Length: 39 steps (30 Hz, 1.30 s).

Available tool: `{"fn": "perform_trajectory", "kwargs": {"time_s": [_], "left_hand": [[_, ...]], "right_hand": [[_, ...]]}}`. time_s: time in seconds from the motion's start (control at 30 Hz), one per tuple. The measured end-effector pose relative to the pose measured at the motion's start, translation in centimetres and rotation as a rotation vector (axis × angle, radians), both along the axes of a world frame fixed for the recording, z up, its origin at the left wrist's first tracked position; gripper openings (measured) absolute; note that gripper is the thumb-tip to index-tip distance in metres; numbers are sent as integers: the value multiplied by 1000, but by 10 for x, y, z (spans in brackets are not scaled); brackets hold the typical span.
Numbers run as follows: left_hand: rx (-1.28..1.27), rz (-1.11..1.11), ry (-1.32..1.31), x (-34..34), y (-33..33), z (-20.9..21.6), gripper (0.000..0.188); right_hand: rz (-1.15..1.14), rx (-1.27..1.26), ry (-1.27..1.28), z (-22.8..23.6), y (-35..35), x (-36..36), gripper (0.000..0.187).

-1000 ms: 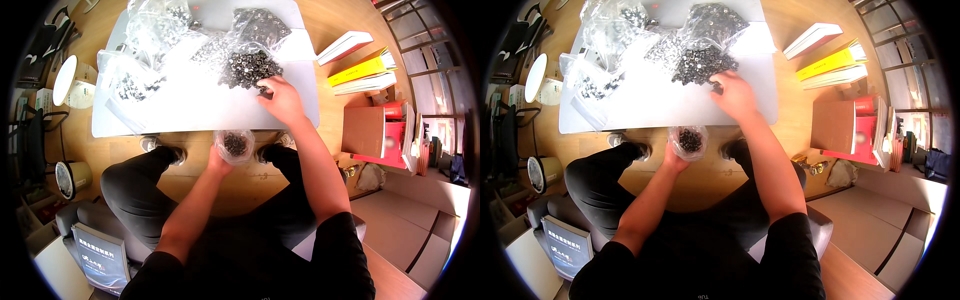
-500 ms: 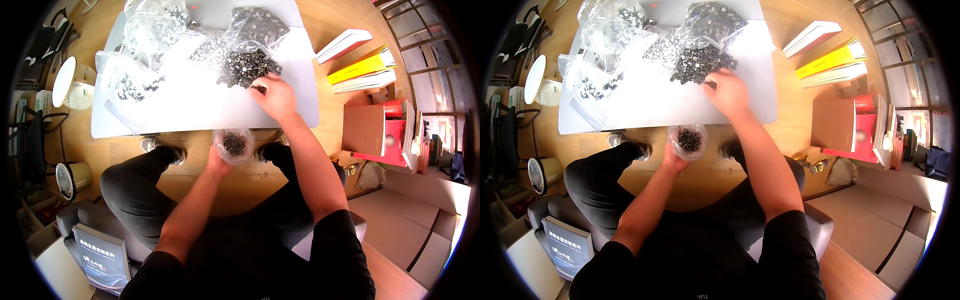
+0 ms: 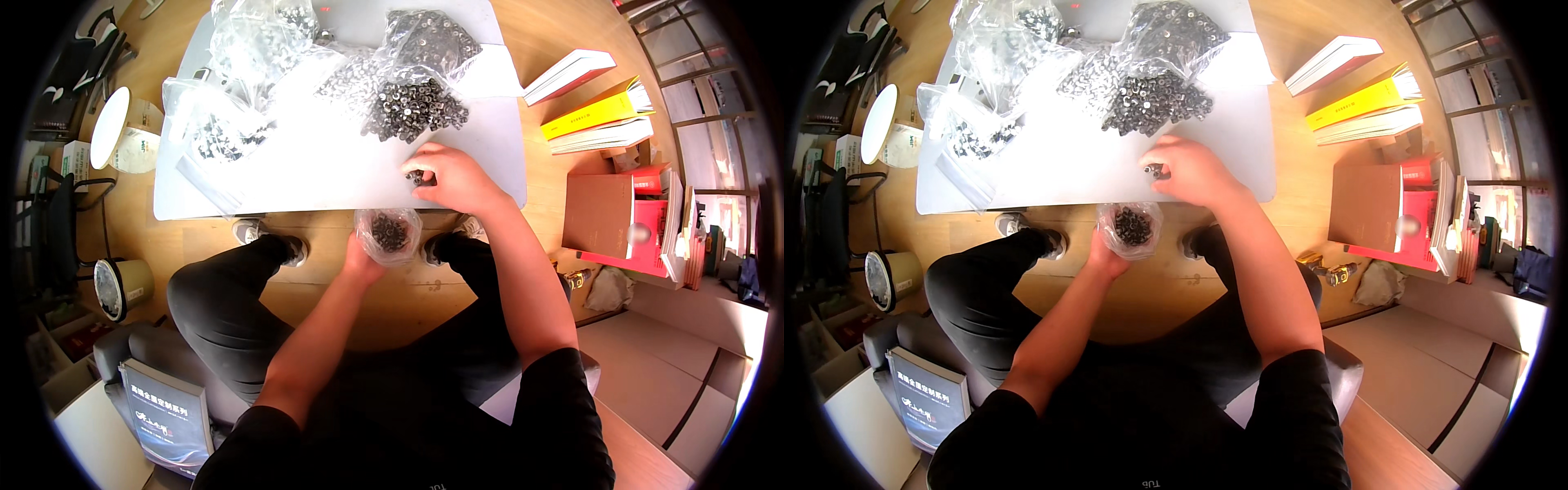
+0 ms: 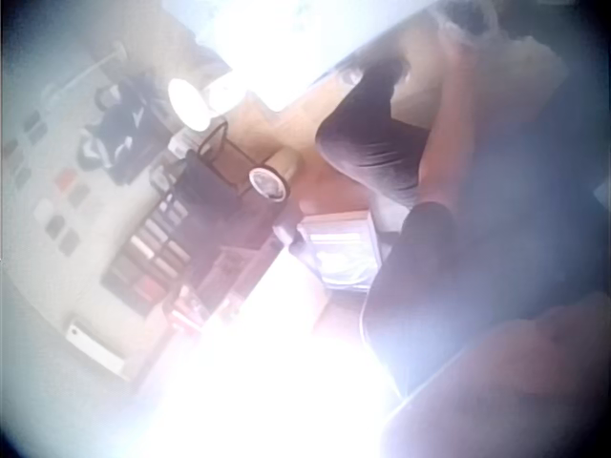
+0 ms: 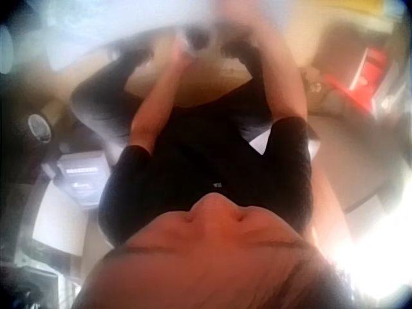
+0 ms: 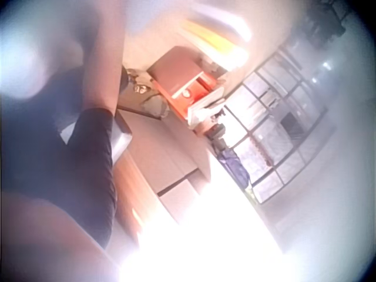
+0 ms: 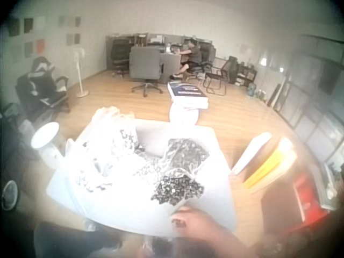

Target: The person sits on the floor and sorts small metal fasteners from a large plastic bag into a smaller plastic bag. They pick up handfuls of the fasteners and transfer them into the smaller bag, occasionally adjusting the bags on the table.

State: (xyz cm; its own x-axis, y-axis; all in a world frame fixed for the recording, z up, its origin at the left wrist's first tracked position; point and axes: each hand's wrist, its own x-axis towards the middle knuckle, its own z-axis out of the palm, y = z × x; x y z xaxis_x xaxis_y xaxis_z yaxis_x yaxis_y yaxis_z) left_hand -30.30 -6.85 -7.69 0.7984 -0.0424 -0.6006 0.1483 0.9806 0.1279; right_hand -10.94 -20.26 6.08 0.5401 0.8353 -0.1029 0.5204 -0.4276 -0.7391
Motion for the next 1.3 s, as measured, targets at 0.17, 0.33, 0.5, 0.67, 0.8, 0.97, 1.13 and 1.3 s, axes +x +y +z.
{"fn": "perform_trajectory", "kwargs": {"time_s": [0.17, 0.33, 0.5, 0.67, 0.8, 0.97, 1.13, 1.3], "left_hand": [[1, -4, -14, -1, 3, -4, 44], [-31, 19, 4, -5, 5, -18, 43], [-30, 32, 7, -2, 4, -11, 42], [-51, 18, -9, -5, 5, -10, 43], [-36, 15, -33, -8, 7, -15, 43], [-9, 27, -18, -6, 7, -3, 43], [21, 15, 38, -4, 5, 1, 44], [-21, 31, 9, -3, 2, -5, 43]], "right_hand": [[174, -63, 261, 9, 12, -21, 35], [22, -54, 222, 12, 16, -19, 33], [-345, 73, -200, -7, 17, 6, 38], [-366, 53, -393, -23, 29, 9, 41], [-353, 39, -349, -27, 39, 6, 38], [-309, 33, -246, -26, 29, 4, 39], [-240, -22, -99, -8, 8, 6, 43], [-237, 1, -31, -1, 2, 9, 44]]}}
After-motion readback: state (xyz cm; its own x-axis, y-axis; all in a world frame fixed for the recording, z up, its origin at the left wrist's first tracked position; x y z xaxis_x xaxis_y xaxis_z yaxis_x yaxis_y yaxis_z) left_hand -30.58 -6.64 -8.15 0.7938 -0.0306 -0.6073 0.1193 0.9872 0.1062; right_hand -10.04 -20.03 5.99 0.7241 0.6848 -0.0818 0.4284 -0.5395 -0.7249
